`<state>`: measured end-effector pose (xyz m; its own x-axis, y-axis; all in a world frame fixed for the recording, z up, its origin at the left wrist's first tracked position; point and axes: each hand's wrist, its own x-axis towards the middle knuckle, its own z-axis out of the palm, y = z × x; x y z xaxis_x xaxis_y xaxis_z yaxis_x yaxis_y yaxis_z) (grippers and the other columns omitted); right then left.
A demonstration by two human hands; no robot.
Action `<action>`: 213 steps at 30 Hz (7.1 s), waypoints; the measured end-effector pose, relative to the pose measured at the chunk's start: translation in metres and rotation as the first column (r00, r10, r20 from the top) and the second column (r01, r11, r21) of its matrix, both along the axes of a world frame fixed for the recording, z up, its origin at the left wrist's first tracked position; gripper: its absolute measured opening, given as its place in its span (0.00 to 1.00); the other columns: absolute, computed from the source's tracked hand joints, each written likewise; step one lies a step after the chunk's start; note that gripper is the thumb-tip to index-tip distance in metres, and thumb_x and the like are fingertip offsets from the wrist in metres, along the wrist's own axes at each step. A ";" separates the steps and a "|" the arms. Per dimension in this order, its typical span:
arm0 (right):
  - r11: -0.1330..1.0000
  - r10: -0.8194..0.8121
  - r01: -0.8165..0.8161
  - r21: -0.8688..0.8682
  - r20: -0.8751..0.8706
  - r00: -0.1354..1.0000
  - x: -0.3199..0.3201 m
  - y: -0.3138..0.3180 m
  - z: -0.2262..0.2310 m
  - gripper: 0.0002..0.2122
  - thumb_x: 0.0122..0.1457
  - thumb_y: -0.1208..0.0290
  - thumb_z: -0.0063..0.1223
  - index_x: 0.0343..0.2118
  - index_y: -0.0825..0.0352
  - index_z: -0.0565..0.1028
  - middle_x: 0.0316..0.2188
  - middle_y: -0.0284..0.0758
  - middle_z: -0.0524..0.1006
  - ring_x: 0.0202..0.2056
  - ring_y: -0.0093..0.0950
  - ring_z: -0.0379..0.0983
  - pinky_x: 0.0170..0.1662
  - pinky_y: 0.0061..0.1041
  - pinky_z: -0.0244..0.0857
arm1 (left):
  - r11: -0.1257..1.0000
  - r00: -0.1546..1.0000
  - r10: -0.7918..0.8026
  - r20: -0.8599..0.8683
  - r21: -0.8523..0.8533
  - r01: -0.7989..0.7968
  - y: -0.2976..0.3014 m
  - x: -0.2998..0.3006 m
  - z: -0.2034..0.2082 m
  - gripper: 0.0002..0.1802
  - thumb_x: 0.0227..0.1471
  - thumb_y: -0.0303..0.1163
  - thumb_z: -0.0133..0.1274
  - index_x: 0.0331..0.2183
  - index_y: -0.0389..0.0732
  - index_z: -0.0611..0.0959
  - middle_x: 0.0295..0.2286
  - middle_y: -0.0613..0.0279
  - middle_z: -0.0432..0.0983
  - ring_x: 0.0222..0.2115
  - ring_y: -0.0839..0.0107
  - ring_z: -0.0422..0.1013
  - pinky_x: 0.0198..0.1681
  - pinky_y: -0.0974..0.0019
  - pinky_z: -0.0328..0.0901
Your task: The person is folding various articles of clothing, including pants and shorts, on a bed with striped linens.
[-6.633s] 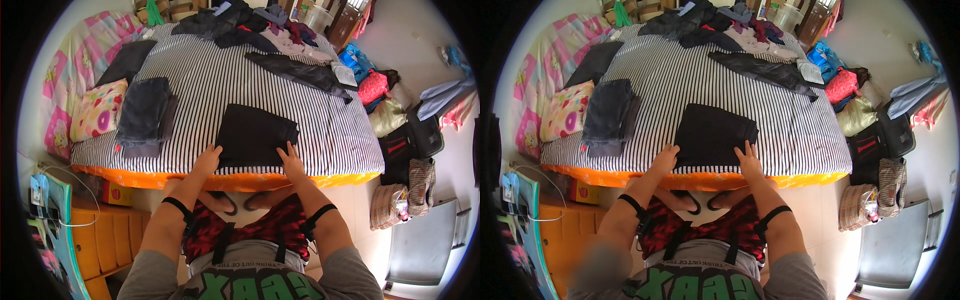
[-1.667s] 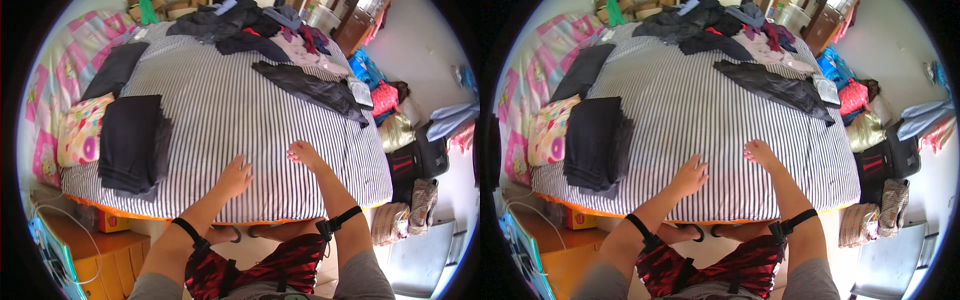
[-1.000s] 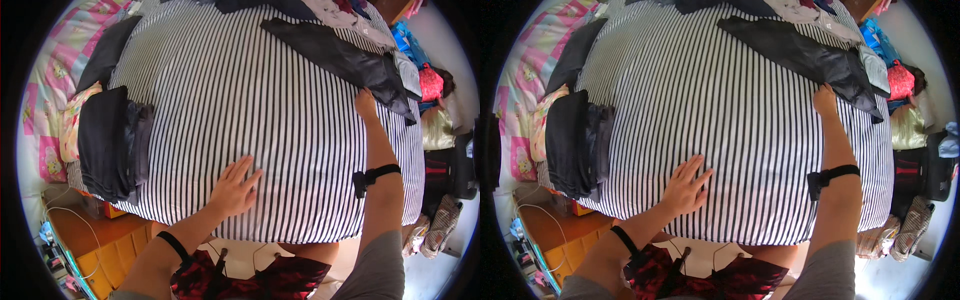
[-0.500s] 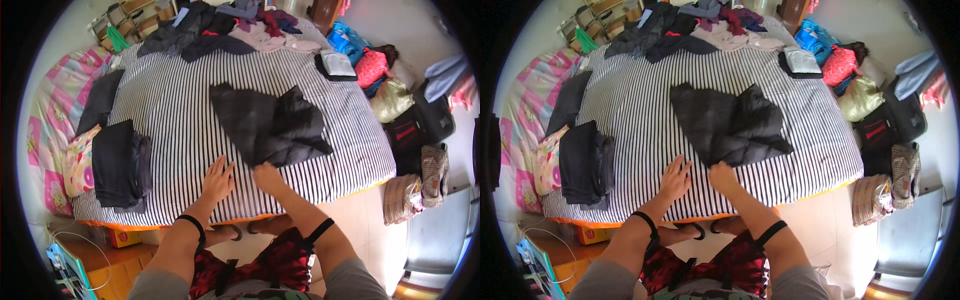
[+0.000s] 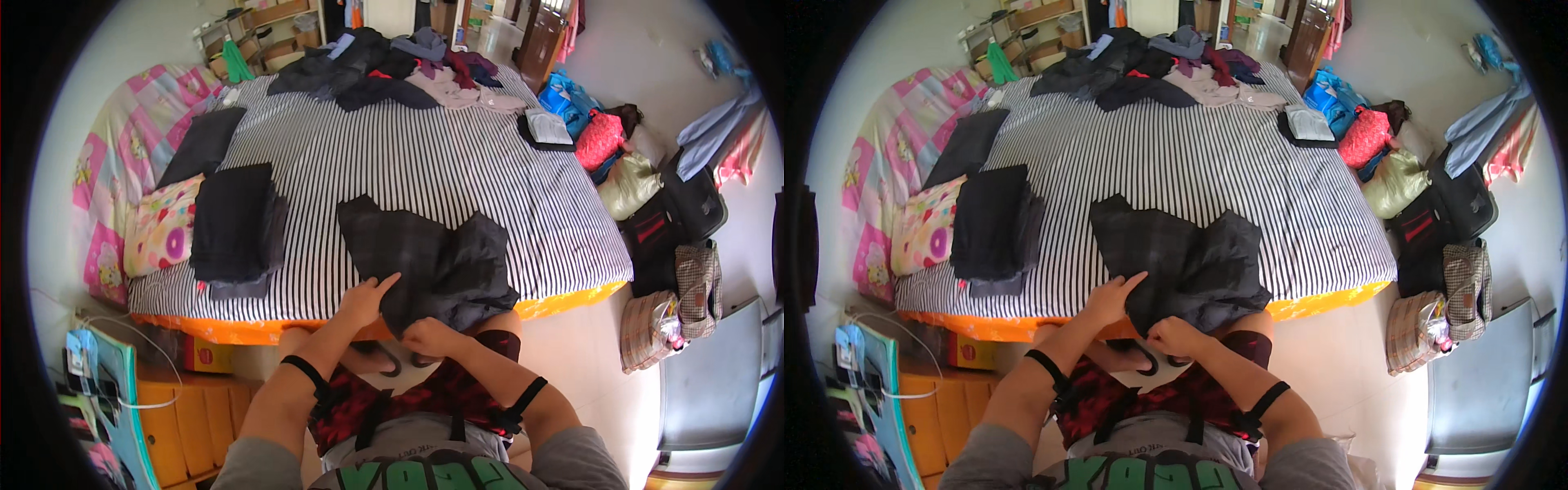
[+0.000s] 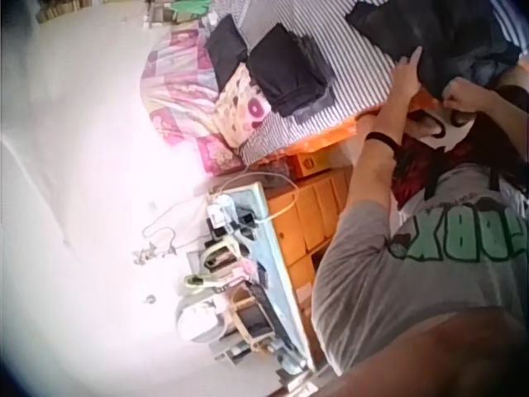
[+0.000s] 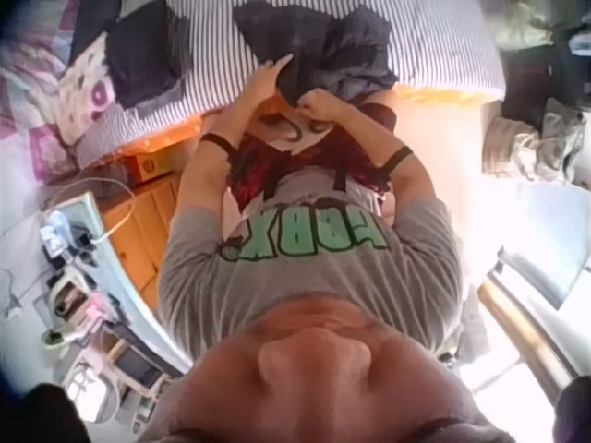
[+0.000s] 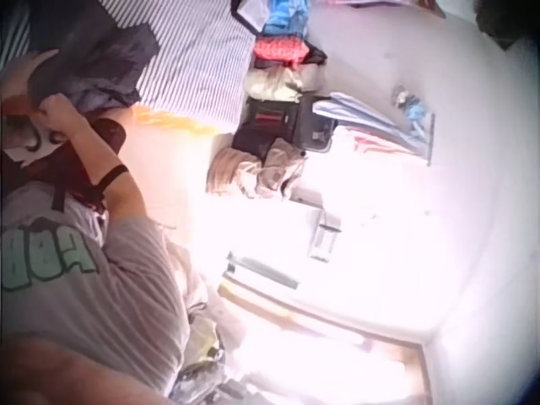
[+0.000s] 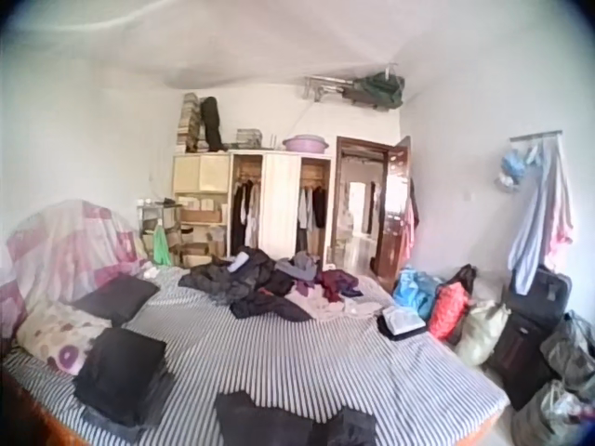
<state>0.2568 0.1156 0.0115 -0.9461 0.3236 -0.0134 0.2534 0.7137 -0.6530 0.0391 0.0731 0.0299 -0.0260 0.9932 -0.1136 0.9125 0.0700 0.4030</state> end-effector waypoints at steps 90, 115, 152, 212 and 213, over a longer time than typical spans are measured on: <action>0.951 -0.235 0.305 0.054 -0.517 0.823 -0.028 0.007 0.156 0.39 0.43 0.67 0.65 0.59 0.68 0.59 0.52 0.54 0.66 0.55 0.49 0.63 0.56 0.37 0.60 | 0.851 0.925 -0.204 0.320 0.525 0.005 -0.011 0.019 0.198 0.08 0.55 0.30 0.51 0.32 0.35 0.73 0.22 0.54 0.73 0.23 0.63 0.71 0.29 0.64 0.63; 0.318 -0.637 0.836 0.447 -0.552 0.537 0.066 0.047 0.311 0.16 0.52 0.72 0.45 0.44 0.58 0.76 0.36 0.50 0.78 0.41 0.48 0.75 0.46 0.45 0.67 | 0.652 0.959 0.240 -0.153 0.757 -0.043 -0.091 -0.094 0.301 0.11 0.45 0.26 0.57 0.34 0.34 0.81 0.33 0.43 0.77 0.38 0.46 0.73 0.43 0.53 0.66; 0.947 -0.296 0.321 0.007 -0.370 0.881 0.041 0.028 0.330 0.44 0.47 0.62 0.68 0.65 0.58 0.52 0.63 0.41 0.54 0.56 0.43 0.64 0.54 0.34 0.64 | 0.814 0.843 -0.069 0.534 0.519 -0.262 -0.100 -0.081 0.348 0.18 0.57 0.40 0.54 0.38 0.32 0.82 0.31 0.65 0.79 0.31 0.79 0.71 0.37 0.72 0.66; 0.680 0.168 0.368 0.634 -0.623 0.764 -0.025 0.041 0.347 0.12 0.49 0.71 0.62 0.36 0.70 0.80 0.42 0.38 0.78 0.43 0.40 0.73 0.46 0.31 0.68 | 0.721 0.765 -0.431 0.478 0.692 -0.027 -0.014 0.016 0.292 0.23 0.50 0.31 0.61 0.46 0.39 0.73 0.39 0.64 0.74 0.39 0.76 0.71 0.41 0.67 0.67; 0.680 0.168 0.367 0.635 -0.621 0.765 -0.022 0.042 0.348 0.12 0.49 0.71 0.62 0.36 0.70 0.80 0.42 0.38 0.78 0.43 0.40 0.73 0.46 0.31 0.68 | 0.792 0.673 -0.424 0.605 0.609 -0.049 -0.011 0.011 0.281 0.23 0.49 0.32 0.61 0.46 0.38 0.72 0.38 0.63 0.74 0.39 0.77 0.71 0.40 0.69 0.66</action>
